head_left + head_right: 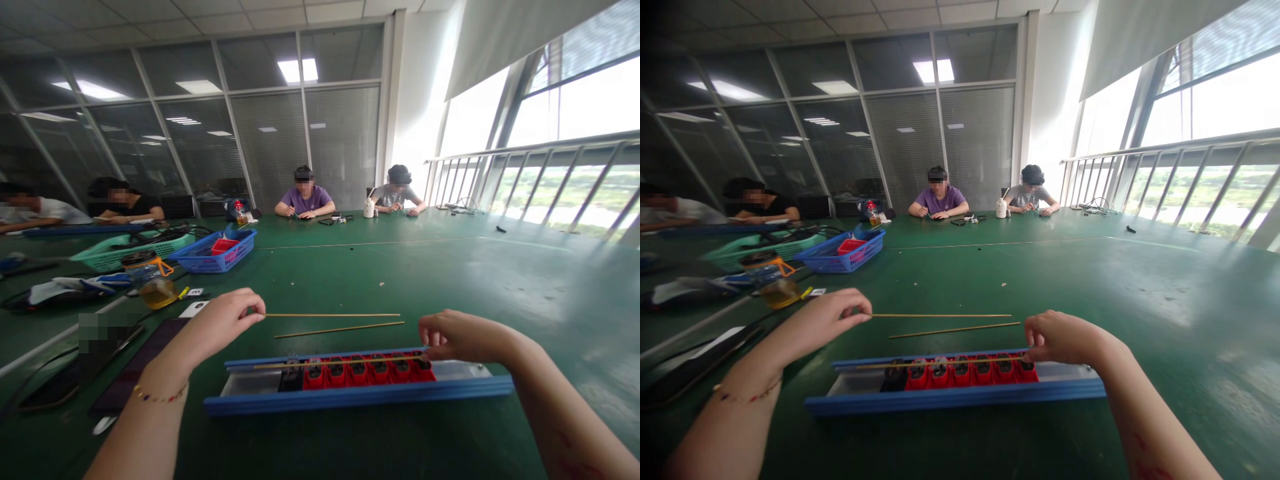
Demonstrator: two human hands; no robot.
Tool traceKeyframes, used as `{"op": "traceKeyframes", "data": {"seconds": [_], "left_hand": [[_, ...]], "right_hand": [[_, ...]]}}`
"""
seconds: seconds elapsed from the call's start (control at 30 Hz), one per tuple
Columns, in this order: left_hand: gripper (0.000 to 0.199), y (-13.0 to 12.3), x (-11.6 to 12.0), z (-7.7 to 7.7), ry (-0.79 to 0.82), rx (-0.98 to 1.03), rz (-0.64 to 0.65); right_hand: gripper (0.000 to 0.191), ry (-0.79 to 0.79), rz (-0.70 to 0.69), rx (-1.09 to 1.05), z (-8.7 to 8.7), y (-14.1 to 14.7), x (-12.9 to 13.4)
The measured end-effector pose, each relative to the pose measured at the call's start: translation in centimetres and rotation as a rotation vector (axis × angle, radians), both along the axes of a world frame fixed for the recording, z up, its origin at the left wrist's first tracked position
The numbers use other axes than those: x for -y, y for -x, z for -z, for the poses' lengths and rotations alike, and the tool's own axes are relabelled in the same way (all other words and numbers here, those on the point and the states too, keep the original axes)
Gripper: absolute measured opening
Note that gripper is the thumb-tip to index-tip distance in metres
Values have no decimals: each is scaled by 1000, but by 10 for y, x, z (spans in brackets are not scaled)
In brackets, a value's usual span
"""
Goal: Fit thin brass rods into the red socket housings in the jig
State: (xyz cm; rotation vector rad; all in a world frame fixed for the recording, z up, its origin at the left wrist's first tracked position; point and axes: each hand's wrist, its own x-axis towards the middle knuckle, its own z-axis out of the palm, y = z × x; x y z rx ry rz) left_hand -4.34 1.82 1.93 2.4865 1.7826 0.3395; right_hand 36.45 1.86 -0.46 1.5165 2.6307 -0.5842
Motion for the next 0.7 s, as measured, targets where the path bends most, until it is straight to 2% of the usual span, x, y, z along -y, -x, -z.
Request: {"op": "traceKeyframes", "data": {"seconds": [0.27,0.47,0.57,0.7], "left_hand": [[20,-22,-33,52,168,28,97],[11,-30,-50,92,160,-11,35],[8,-32,-54,104,118,-46,11],[7,-33,-55,109,84,-50,17]], "right_hand": [[18,-26,-38,48,-2,15,7],[15,-97,-40,102,0,18,8],[14,-121,-61,81,-2,16,9],[17,-79,-122,-64,-12,7,9]]}}
